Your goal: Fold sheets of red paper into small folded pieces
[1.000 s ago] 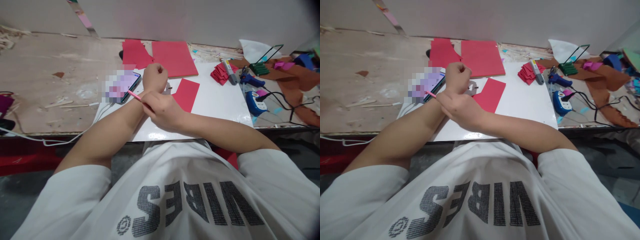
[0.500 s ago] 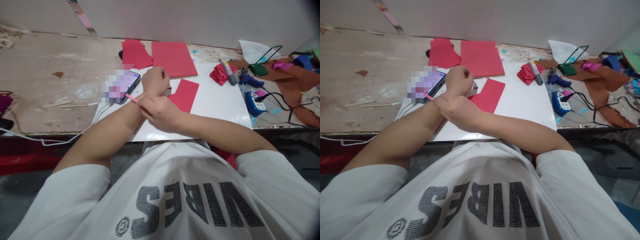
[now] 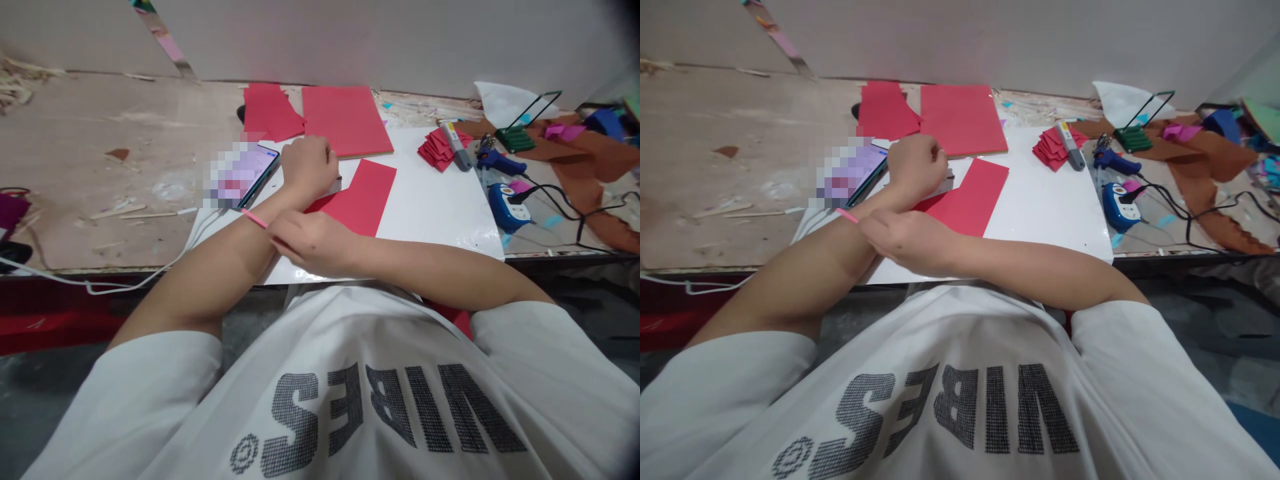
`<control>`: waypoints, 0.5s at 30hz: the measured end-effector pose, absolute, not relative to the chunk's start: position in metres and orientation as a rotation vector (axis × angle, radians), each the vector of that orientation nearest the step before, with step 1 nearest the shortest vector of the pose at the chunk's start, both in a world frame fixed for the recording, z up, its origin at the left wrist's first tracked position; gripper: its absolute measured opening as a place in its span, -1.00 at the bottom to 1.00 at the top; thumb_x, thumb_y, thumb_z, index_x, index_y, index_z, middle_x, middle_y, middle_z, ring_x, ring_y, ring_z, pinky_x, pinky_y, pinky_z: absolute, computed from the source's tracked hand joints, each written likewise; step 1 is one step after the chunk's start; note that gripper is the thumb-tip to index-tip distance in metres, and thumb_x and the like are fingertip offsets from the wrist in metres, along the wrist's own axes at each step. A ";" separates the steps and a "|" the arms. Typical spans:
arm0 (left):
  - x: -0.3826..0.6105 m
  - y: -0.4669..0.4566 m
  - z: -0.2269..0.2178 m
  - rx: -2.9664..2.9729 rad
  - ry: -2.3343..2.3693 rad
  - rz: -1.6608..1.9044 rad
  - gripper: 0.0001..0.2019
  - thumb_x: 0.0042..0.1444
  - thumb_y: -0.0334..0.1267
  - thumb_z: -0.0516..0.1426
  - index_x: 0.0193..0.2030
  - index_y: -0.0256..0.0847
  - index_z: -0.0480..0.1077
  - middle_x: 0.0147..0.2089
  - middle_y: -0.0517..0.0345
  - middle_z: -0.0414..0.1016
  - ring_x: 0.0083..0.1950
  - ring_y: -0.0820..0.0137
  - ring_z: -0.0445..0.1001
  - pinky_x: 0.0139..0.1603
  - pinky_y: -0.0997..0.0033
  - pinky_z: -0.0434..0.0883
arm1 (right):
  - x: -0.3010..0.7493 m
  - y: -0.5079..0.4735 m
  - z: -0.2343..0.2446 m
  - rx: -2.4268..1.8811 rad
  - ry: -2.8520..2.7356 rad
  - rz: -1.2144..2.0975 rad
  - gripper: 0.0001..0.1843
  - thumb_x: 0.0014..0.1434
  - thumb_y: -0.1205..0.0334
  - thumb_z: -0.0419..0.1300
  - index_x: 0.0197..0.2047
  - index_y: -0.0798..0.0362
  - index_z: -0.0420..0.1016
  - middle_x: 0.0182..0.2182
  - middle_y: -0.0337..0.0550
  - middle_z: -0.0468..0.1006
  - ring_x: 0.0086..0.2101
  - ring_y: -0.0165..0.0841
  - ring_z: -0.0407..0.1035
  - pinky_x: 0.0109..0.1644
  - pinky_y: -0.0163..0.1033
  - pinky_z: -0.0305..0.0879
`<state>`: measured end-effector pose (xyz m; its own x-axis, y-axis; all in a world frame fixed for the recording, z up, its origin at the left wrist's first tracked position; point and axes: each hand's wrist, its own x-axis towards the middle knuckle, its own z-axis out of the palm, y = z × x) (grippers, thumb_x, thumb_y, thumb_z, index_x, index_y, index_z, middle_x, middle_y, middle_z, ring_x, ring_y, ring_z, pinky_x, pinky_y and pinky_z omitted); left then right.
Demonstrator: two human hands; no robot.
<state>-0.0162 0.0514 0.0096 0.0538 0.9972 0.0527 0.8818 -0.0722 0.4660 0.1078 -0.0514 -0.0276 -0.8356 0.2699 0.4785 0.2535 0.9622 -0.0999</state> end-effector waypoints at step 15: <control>-0.005 0.040 0.025 1.958 1.961 0.554 -0.41 0.67 0.27 0.09 0.35 -0.11 0.73 0.35 -0.13 0.75 0.53 -0.06 0.49 0.57 -0.09 0.27 | 0.107 -0.056 -0.023 -0.255 -2.586 0.342 -0.59 0.93 0.30 -0.04 0.31 0.06 0.68 0.13 0.06 0.84 0.14 -0.14 0.70 0.21 -0.04 0.62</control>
<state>-0.0052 0.0404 0.0253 -0.0142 0.9987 0.0490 0.8769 -0.0111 0.4805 0.1068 -0.0560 -0.0230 -0.8500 0.2440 0.4668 0.1143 0.9505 -0.2888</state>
